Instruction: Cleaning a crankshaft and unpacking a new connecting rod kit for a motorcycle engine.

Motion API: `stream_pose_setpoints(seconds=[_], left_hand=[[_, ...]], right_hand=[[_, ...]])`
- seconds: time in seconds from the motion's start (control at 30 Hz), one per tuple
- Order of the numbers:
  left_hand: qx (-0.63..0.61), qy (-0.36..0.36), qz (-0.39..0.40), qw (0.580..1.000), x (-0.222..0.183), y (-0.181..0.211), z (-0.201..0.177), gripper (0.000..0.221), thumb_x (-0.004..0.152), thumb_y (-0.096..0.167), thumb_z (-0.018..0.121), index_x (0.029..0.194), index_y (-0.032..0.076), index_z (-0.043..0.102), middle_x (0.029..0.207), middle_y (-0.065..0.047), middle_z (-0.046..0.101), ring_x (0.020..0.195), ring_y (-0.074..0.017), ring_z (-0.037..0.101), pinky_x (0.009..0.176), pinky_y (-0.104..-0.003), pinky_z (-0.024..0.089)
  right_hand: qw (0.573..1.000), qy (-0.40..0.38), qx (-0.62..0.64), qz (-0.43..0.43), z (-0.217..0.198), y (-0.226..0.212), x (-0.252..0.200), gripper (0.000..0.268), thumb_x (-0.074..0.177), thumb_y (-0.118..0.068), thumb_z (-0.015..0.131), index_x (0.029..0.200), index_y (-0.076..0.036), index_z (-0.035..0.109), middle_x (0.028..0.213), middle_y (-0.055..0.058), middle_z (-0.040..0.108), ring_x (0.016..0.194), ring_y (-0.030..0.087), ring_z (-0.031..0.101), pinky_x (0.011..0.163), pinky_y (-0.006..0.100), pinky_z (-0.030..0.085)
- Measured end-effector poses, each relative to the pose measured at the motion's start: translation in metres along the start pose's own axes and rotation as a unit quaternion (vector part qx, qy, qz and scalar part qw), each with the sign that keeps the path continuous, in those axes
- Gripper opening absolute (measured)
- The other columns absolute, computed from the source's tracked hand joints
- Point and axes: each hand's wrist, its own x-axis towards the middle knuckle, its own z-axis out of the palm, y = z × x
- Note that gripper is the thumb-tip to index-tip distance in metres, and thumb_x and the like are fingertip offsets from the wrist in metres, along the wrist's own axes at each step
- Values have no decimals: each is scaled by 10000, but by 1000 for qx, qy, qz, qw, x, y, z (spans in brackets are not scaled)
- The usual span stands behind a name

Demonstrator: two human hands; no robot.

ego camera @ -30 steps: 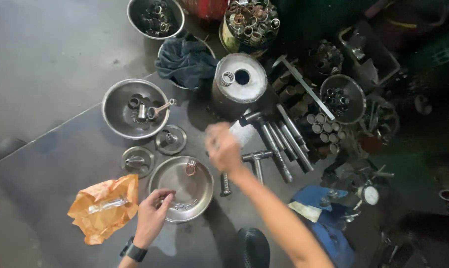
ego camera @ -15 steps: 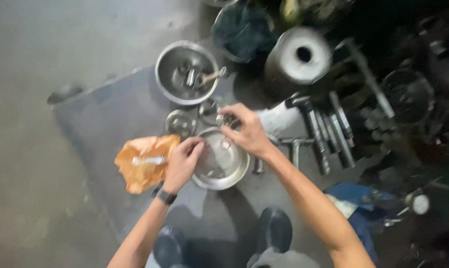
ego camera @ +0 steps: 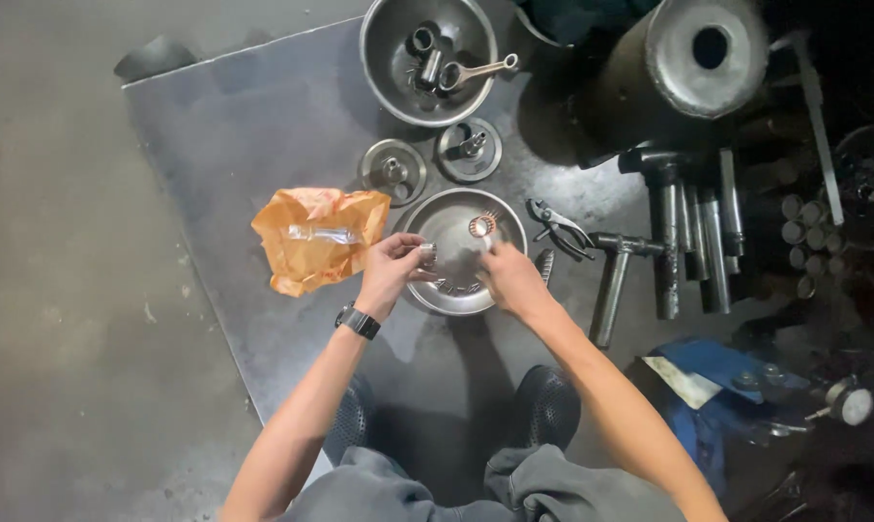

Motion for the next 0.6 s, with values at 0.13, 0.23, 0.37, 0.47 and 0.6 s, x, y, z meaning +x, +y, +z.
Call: stream_pose_setpoints(seconds=[0.13, 0.23, 0.37, 0.47, 0.6], left_hand=[[6, 4, 12, 1000, -2, -4, -5, 262, 933, 56, 681, 1157, -71, 630, 997, -123, 725, 819, -183, 735, 703, -328, 654], [5, -11, 7, 1000, -5, -6, -4, 279, 931, 57, 679, 1181, -57, 634, 969, -112, 705, 778, -172, 714, 675, -312, 635], [2, -8, -18, 1000, -4, -10, -2, 257, 948, 78, 683, 1155, -73, 659, 969, -106, 716, 775, -164, 717, 668, -314, 636], [-24, -31, -38, 999, -4, -13, -1, 269, 959, 90, 693, 1167, -80, 673, 970, -113, 724, 774, -165, 716, 670, -312, 628], [-62, -56, -57, 995, -6, -15, -5, 286, 953, 92, 690, 1183, -77, 670, 994, -112, 734, 793, -157, 722, 693, -312, 635]], right_hand=[[998, -6, -51, -26, 45, 19, -18, 90, 818, -90, 671, 889, -35, 678, 963, 155, 640, 973, 361, 638, 825, 472, 533], [996, -5, -76, -38, 58, 16, -19, 100, 792, -79, 665, 872, -19, 666, 947, 173, 638, 962, 360, 639, 826, 466, 532], [991, -21, -125, -40, 66, 12, -10, 102, 794, -43, 655, 892, -13, 660, 962, 170, 646, 974, 348, 642, 832, 446, 536], [993, -12, -109, -48, 61, 11, -5, 149, 742, -43, 671, 884, -1, 656, 931, 186, 664, 931, 369, 656, 798, 452, 540], [990, 21, 136, 38, 29, 10, 3, 170, 799, -58, 744, 919, 45, 682, 847, 204, 707, 799, 347, 701, 724, 408, 549]])
